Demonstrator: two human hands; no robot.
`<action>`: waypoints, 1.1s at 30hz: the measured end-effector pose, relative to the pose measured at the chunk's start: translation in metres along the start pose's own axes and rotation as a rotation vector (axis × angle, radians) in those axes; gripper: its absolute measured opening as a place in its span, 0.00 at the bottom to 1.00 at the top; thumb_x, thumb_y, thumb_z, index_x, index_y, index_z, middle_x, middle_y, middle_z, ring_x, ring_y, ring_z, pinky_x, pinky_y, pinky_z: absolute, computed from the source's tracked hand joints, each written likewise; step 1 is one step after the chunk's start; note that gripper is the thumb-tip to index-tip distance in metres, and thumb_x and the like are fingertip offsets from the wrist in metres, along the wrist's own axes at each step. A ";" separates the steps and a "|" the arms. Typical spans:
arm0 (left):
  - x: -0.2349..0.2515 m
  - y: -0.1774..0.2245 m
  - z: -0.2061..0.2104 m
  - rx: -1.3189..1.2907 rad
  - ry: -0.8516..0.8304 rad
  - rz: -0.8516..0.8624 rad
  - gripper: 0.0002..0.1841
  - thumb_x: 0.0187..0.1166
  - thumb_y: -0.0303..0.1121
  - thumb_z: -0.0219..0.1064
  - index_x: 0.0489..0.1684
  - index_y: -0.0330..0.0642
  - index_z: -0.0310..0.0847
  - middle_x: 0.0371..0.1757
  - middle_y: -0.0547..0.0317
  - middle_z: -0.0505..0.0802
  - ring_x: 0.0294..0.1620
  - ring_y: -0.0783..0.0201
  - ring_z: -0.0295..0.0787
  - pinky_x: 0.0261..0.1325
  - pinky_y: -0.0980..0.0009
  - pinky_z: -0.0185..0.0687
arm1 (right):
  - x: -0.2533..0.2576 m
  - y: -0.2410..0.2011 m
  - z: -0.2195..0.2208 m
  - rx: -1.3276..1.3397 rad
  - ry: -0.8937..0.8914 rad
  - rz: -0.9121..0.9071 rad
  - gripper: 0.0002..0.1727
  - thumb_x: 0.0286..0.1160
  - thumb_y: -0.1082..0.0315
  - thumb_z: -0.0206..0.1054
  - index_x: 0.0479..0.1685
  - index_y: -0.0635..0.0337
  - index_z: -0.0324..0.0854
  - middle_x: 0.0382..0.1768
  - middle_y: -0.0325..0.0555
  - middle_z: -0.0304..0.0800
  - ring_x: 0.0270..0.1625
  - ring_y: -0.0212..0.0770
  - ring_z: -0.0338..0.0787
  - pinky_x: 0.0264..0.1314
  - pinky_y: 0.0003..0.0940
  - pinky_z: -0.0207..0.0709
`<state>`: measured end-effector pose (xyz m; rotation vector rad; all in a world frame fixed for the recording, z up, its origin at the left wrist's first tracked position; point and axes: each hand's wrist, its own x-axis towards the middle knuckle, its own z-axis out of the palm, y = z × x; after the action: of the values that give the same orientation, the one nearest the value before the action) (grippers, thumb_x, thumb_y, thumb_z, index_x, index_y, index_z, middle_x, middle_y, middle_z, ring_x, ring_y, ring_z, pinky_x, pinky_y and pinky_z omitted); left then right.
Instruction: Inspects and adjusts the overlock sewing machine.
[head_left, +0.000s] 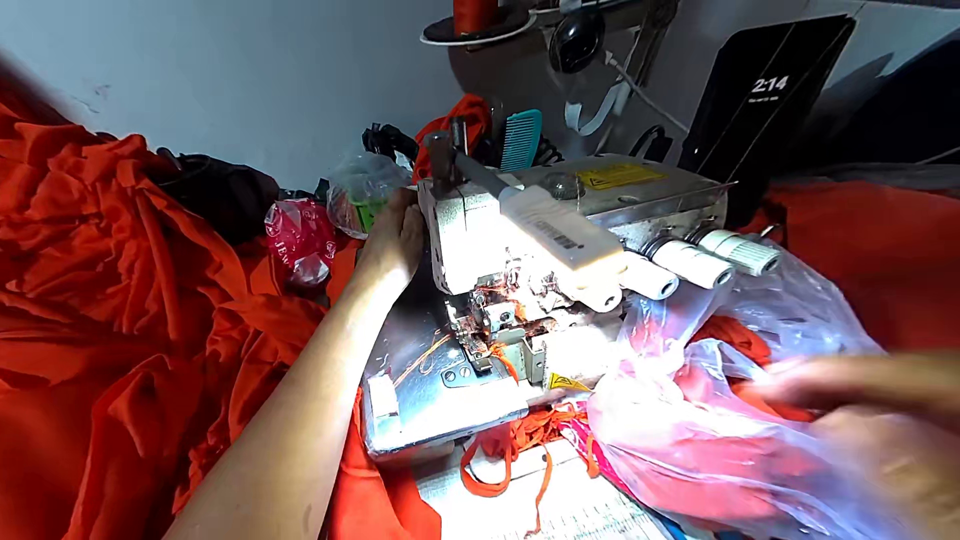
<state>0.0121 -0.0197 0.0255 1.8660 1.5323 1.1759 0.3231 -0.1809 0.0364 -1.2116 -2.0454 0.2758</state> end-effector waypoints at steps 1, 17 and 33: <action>0.001 0.000 -0.001 -0.006 -0.007 0.002 0.16 0.93 0.30 0.46 0.68 0.32 0.73 0.56 0.45 0.88 0.57 0.65 0.84 0.64 0.63 0.77 | -0.004 -0.015 0.030 0.088 -0.003 -0.068 0.19 0.86 0.58 0.61 0.55 0.67 0.85 0.52 0.50 0.92 0.59 0.29 0.87 0.68 0.29 0.79; -0.003 0.030 -0.028 0.165 0.033 0.083 0.21 0.96 0.39 0.42 0.69 0.34 0.75 0.61 0.42 0.88 0.65 0.56 0.85 0.70 0.52 0.76 | 0.029 -0.075 0.158 0.379 -0.109 -0.454 0.16 0.83 0.61 0.64 0.61 0.59 0.89 0.63 0.50 0.92 0.70 0.44 0.88 0.77 0.43 0.75; -0.092 0.009 -0.019 0.170 0.088 0.217 0.11 0.88 0.30 0.57 0.41 0.31 0.81 0.40 0.50 0.87 0.41 0.62 0.85 0.48 0.62 0.82 | -0.022 -0.023 0.132 0.564 0.193 0.057 0.10 0.78 0.67 0.66 0.46 0.61 0.90 0.41 0.37 0.95 0.44 0.22 0.91 0.48 0.16 0.86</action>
<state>-0.0004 -0.1128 0.0130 2.1643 1.5492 1.2711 0.2237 -0.1884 -0.0553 -0.9012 -1.6131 0.6833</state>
